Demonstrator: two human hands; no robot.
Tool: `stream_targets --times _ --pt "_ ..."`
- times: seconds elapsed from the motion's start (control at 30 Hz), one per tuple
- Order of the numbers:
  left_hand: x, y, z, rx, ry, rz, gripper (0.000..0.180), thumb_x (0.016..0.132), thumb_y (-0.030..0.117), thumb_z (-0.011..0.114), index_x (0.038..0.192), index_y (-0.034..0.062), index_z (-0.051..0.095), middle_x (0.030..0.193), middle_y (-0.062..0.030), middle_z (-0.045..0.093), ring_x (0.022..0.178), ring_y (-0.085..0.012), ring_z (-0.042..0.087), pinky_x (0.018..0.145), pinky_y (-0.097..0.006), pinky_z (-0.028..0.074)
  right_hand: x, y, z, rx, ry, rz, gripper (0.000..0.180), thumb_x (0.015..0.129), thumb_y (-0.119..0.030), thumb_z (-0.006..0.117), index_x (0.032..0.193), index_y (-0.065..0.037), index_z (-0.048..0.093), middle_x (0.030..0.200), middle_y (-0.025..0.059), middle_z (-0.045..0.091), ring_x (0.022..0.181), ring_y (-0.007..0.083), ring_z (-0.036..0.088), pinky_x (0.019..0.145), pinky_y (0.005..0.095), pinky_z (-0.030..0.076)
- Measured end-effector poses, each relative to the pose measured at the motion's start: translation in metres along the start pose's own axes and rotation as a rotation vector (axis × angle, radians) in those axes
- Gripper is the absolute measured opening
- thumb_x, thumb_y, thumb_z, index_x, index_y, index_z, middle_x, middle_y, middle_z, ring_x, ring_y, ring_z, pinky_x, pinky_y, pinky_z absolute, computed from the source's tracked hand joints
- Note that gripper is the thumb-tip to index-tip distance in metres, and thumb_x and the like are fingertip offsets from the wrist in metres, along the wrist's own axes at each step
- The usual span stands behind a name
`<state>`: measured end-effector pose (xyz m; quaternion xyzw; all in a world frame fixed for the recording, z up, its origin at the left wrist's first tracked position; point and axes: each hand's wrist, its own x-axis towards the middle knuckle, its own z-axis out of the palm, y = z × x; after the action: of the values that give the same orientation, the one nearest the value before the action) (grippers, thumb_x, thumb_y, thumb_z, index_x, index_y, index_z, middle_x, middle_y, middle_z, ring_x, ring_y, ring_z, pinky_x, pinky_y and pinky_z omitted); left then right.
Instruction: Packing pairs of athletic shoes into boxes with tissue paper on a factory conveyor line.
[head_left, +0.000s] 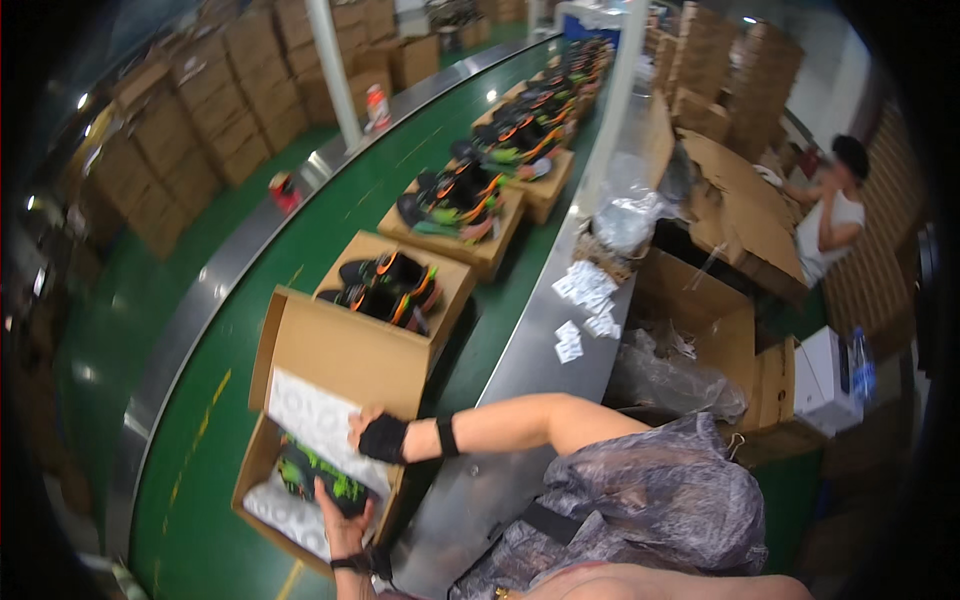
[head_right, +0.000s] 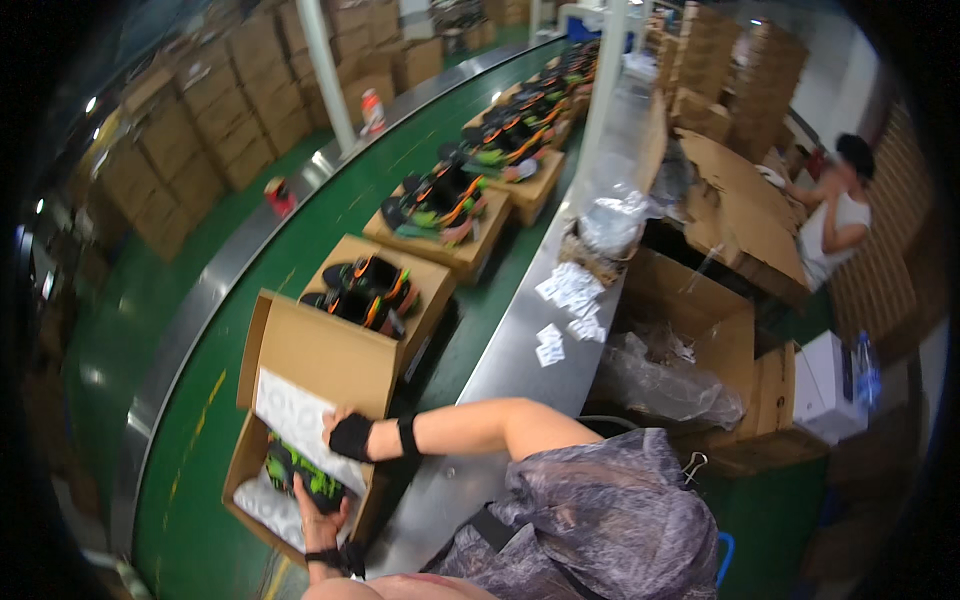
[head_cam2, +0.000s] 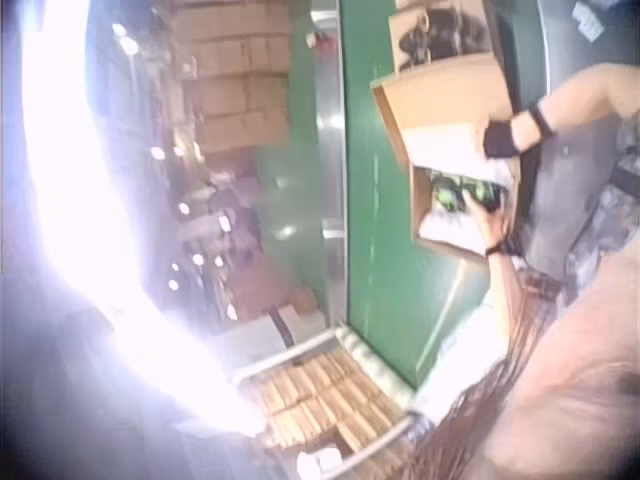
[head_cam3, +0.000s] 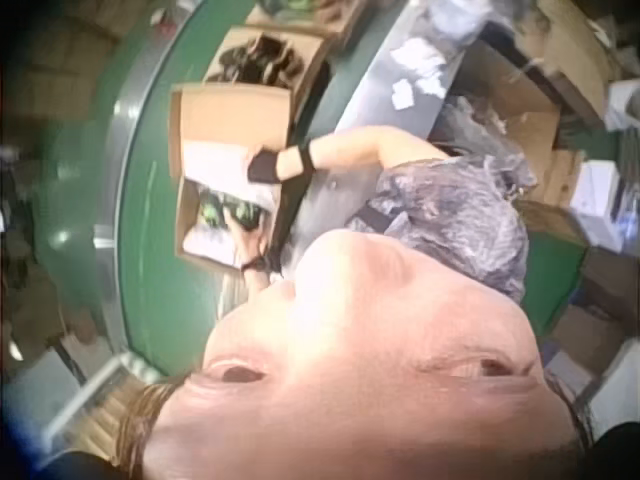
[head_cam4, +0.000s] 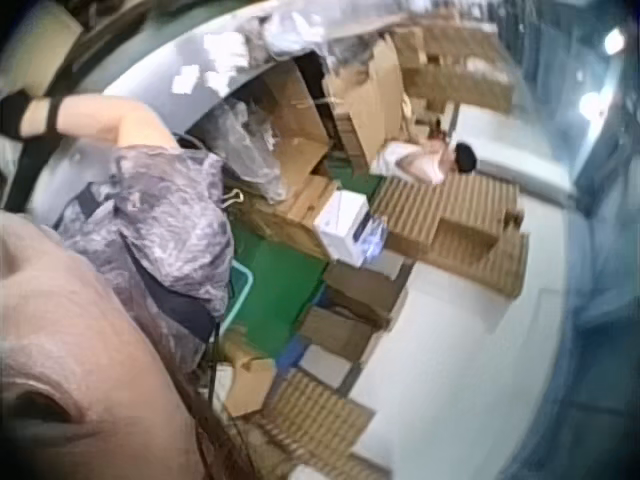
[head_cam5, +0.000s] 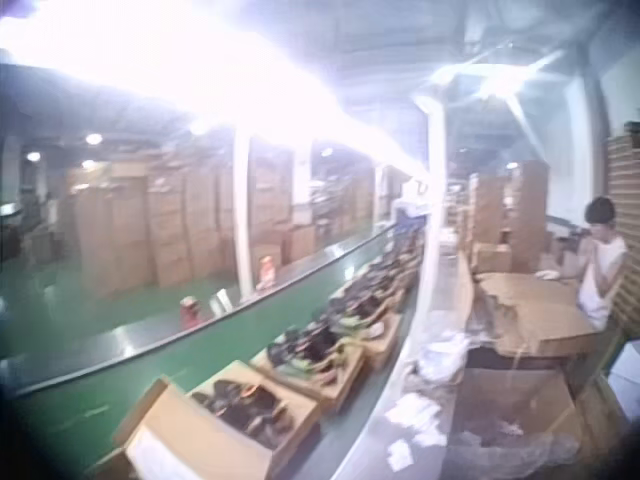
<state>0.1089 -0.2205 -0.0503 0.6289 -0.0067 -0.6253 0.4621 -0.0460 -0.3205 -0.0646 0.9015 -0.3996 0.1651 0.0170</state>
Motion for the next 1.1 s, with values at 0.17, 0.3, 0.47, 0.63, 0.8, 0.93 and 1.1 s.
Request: stream_targets --times 0.17,0.3,0.47,0.63,0.8,0.93,1.1 --pt "-0.019 0.001 0.008 -0.014 -0.057 0.039 0.066 0.063 0.072 0.048 0.088 0.0118 0.053 0.069 -0.0054 0.055 0.054 -0.0219 0.053 0.037 -0.028 0.041 -0.001 0.044 -0.025 0.181 0.294 0.282 0.013 0.068 -0.017 0.050 0.067 -0.004 0.053 0.064 0.0125 0.051 0.060 0.0279 0.054 0.050 0.0432 0.045" --pt "-0.004 0.008 -0.023 0.069 -0.175 -0.011 0.070 0.063 0.075 0.043 0.089 0.0108 0.052 0.068 -0.0062 0.054 0.051 -0.0236 0.051 0.039 -0.030 0.041 0.024 0.052 -0.114 0.028 0.635 0.108 0.007 0.068 -0.015 0.052 0.069 -0.008 0.052 0.073 0.0091 0.053 0.070 0.0246 0.054 0.054 0.0378 0.041" --pt "0.050 -0.002 -0.020 0.437 -0.232 -0.236 0.073 0.065 0.072 0.043 0.094 0.0059 0.052 0.081 -0.0125 0.057 0.063 -0.0258 0.054 0.047 -0.033 0.042 0.032 -0.060 -0.122 0.446 0.627 -0.354 0.020 0.073 -0.017 0.053 0.093 -0.015 0.054 0.096 0.0079 0.055 0.086 0.0289 0.053 0.068 0.0412 0.043" --pt "-0.019 0.012 -0.025 1.506 -0.367 0.185 0.062 0.071 0.058 0.048 0.099 0.0024 0.051 0.081 -0.0184 0.058 0.069 -0.0316 0.056 0.055 -0.039 0.044 -0.047 -0.047 -0.109 0.735 0.330 -0.637 0.032 0.071 -0.016 0.053 0.101 -0.007 0.049 0.100 0.0147 0.052 0.090 0.0294 0.051 0.072 0.0405 0.042" --pt "-0.026 -0.023 -0.061 1.967 -0.342 0.497 0.054 0.075 0.046 0.052 0.103 -0.0004 0.050 0.080 -0.0231 0.059 0.074 -0.0363 0.058 0.062 -0.043 0.046 -0.096 0.020 -0.071 0.745 -0.341 -0.137 0.049 0.068 -0.028 0.066 0.106 -0.002 0.048 0.092 0.0139 0.057 0.088 0.0289 0.054 0.077 0.0364 0.042" --pt "0.021 -0.047 -0.078 2.070 -0.020 0.813 0.048 0.079 0.040 0.048 0.107 0.0014 0.049 0.072 -0.0234 0.058 0.069 -0.0398 0.056 0.061 -0.046 0.045 -0.090 0.042 -0.096 1.316 -0.200 0.560 0.074 0.067 -0.038 0.069 0.119 0.002 0.036 0.096 0.0142 0.056 0.091 0.0220 0.053 0.080 0.0328 0.042" --pt "0.234 -0.092 -0.135 2.242 0.436 2.000 0.043 0.080 0.036 0.048 0.106 0.0022 0.050 0.080 -0.0248 0.058 0.073 -0.0401 0.056 0.064 -0.047 0.045 -0.044 0.017 -0.099 1.520 0.345 0.512 0.082 0.069 -0.039 0.068 0.126 0.002 0.025 0.112 0.0143 0.050 0.098 0.0214 0.050 0.079 0.0315 0.043"
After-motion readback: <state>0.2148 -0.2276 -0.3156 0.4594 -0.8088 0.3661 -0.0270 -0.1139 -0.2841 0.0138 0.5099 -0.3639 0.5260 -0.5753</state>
